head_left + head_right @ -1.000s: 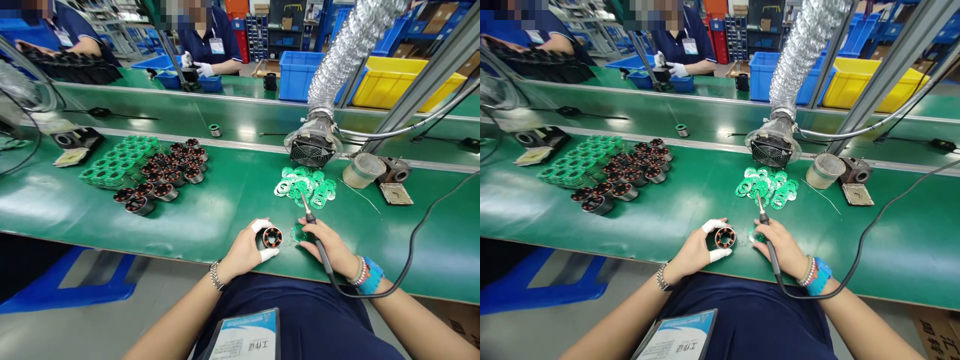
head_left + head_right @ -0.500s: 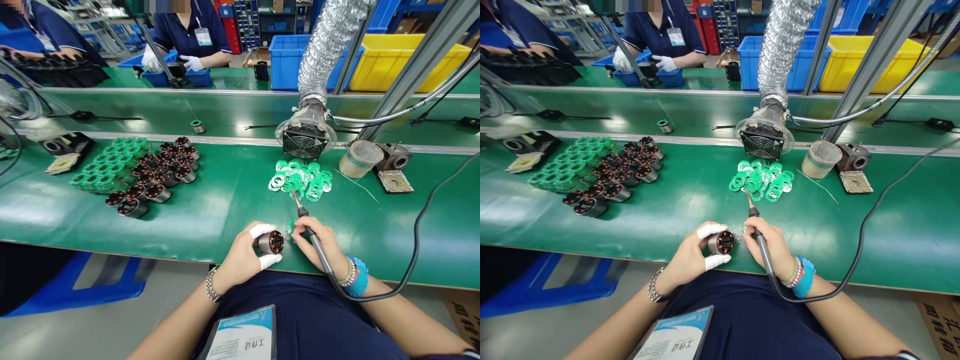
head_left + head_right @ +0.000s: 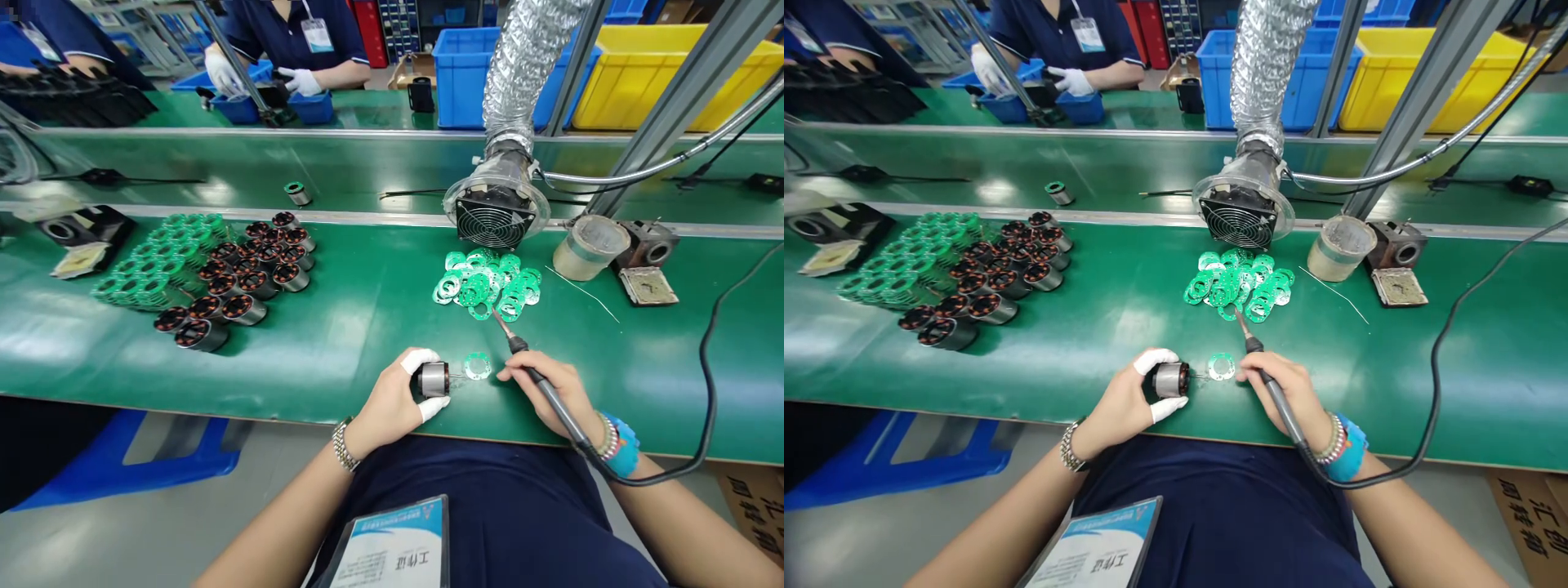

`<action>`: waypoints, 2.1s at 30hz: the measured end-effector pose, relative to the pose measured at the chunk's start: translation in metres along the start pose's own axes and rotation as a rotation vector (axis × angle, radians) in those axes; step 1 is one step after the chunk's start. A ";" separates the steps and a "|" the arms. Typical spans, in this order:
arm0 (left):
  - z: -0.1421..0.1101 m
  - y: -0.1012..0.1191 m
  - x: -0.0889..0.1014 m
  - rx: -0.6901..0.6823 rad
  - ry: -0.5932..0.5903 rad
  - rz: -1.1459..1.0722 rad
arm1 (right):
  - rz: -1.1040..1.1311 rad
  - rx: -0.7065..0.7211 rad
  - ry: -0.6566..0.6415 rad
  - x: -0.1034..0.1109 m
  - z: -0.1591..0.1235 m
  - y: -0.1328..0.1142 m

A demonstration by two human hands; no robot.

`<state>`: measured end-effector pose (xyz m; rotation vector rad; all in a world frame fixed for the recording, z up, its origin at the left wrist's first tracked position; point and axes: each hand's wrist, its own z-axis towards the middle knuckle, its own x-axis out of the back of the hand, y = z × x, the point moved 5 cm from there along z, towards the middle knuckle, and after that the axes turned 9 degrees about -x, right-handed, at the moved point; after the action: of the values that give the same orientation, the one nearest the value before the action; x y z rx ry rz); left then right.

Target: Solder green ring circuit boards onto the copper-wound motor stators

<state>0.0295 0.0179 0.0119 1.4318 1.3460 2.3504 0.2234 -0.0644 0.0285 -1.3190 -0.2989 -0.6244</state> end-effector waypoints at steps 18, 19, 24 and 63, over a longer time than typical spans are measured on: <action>0.013 -0.002 -0.007 -0.049 0.022 -0.040 | -0.040 -0.188 -0.137 0.010 -0.002 0.013; 0.013 -0.002 -0.007 -0.050 0.021 -0.039 | -0.044 -0.188 -0.138 0.010 -0.002 0.013; 0.013 -0.003 -0.007 -0.040 0.015 -0.038 | -0.054 -0.178 -0.150 0.008 -0.001 0.011; 0.012 -0.005 -0.009 -0.049 0.028 -0.034 | -0.030 -0.108 -0.039 0.013 -0.006 0.017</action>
<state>0.0417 0.0248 0.0047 1.3572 1.2990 2.3732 0.2433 -0.0716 0.0204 -1.4344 -0.3208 -0.6473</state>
